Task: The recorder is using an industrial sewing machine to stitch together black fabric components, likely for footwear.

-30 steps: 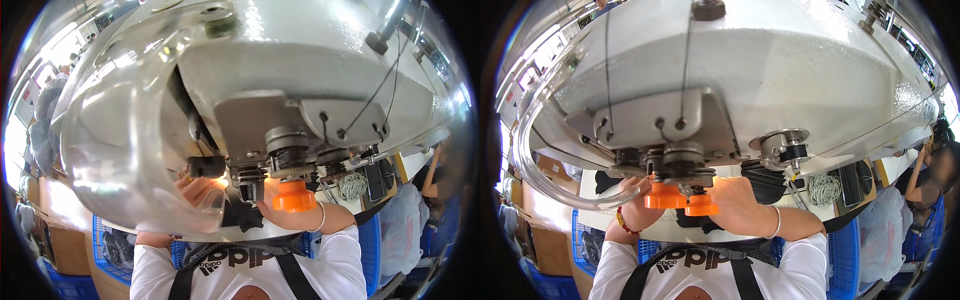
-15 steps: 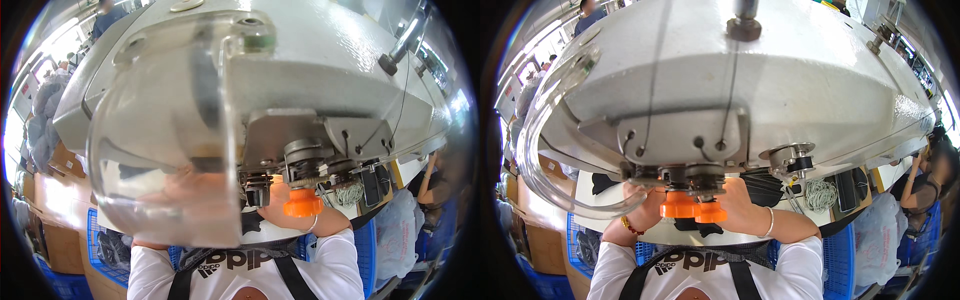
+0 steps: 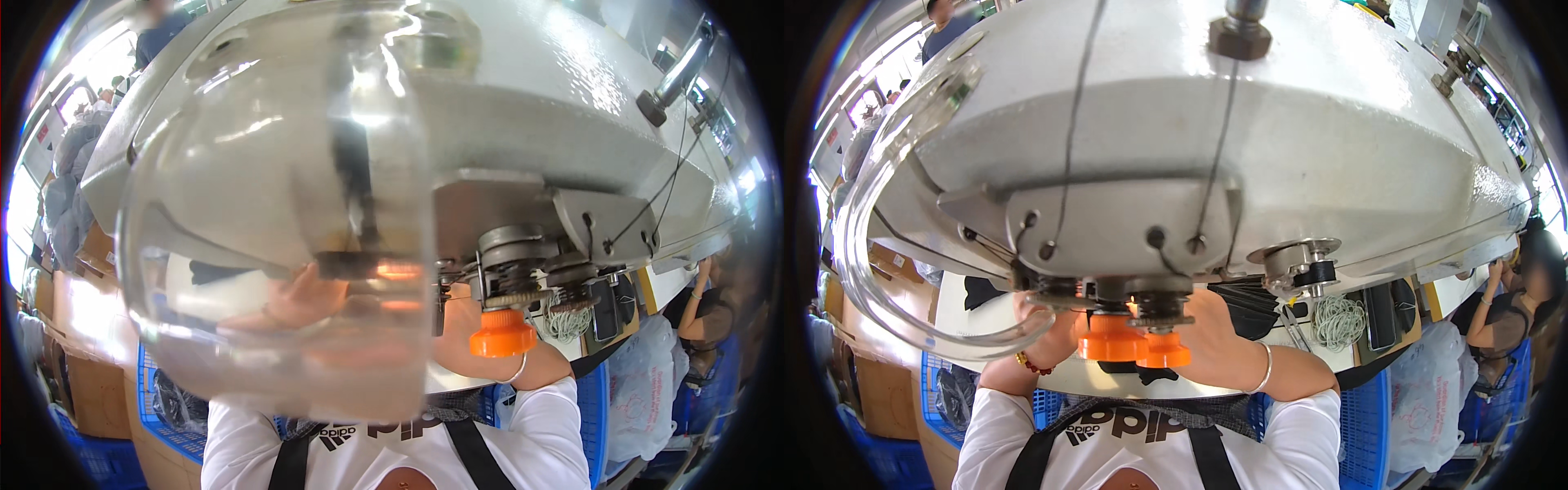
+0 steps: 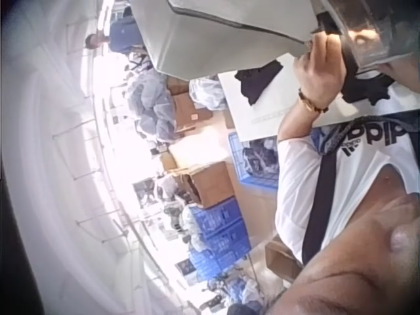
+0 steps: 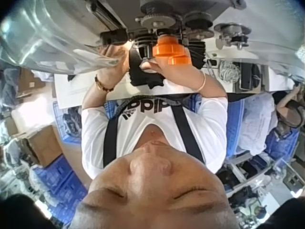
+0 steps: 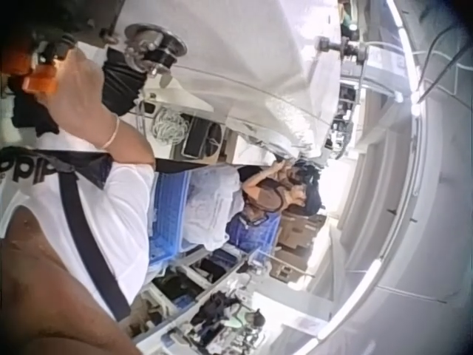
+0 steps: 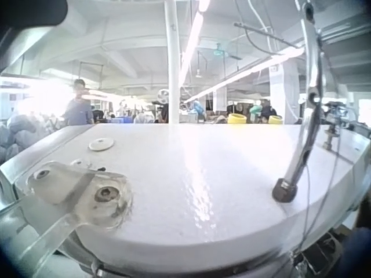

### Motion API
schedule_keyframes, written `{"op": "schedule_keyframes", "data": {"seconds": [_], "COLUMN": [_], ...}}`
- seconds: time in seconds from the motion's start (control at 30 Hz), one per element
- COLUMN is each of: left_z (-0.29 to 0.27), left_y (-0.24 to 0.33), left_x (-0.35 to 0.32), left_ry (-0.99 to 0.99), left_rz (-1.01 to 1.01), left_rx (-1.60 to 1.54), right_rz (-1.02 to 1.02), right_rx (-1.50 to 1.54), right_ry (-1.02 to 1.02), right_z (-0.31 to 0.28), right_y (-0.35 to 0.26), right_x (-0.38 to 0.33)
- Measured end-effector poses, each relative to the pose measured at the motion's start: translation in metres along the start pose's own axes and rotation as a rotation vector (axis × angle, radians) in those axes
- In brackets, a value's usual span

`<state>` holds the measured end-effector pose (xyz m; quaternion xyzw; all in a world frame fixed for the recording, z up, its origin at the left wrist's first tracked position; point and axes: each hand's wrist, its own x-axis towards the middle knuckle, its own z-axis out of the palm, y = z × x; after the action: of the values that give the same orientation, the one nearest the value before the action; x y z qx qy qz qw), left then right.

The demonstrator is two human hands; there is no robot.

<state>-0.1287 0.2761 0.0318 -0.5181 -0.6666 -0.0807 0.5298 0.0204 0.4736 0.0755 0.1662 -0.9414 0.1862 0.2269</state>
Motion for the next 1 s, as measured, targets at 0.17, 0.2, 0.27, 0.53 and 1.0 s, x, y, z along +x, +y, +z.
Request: {"op": "schedule_keyframes", "data": {"seconds": [0.17,0.2,0.27,0.53,1.0], "left_z": [-0.033,-0.041,-0.041,-0.03,-0.016], "left_y": [0.011,0.009,0.014,0.009,0.011], "left_x": [0.017,0.026,0.027,0.012,-0.013], "left_ry": [-0.232,-0.299,-0.361,-0.352,-0.281], "left_rz": [-0.276,-0.257,-0.311,-0.259,-0.277], "left_rx": [-0.344,-0.567,-0.535,-0.453,-0.358], "right_rz": [-0.078,-0.121,-0.163,-0.185,-0.121], "right_rx": [0.142,0.206,0.242,0.151,0.134], "right_ry": [0.158,0.263,0.277,0.22,0.352], "right_z": [0.006,0.016,0.028,0.025,0.035], "right_y": [0.005,0.01,0.017,0.015,0.016], "right_x": [-0.011,-0.008,-0.006,-0.006,-0.001]}}
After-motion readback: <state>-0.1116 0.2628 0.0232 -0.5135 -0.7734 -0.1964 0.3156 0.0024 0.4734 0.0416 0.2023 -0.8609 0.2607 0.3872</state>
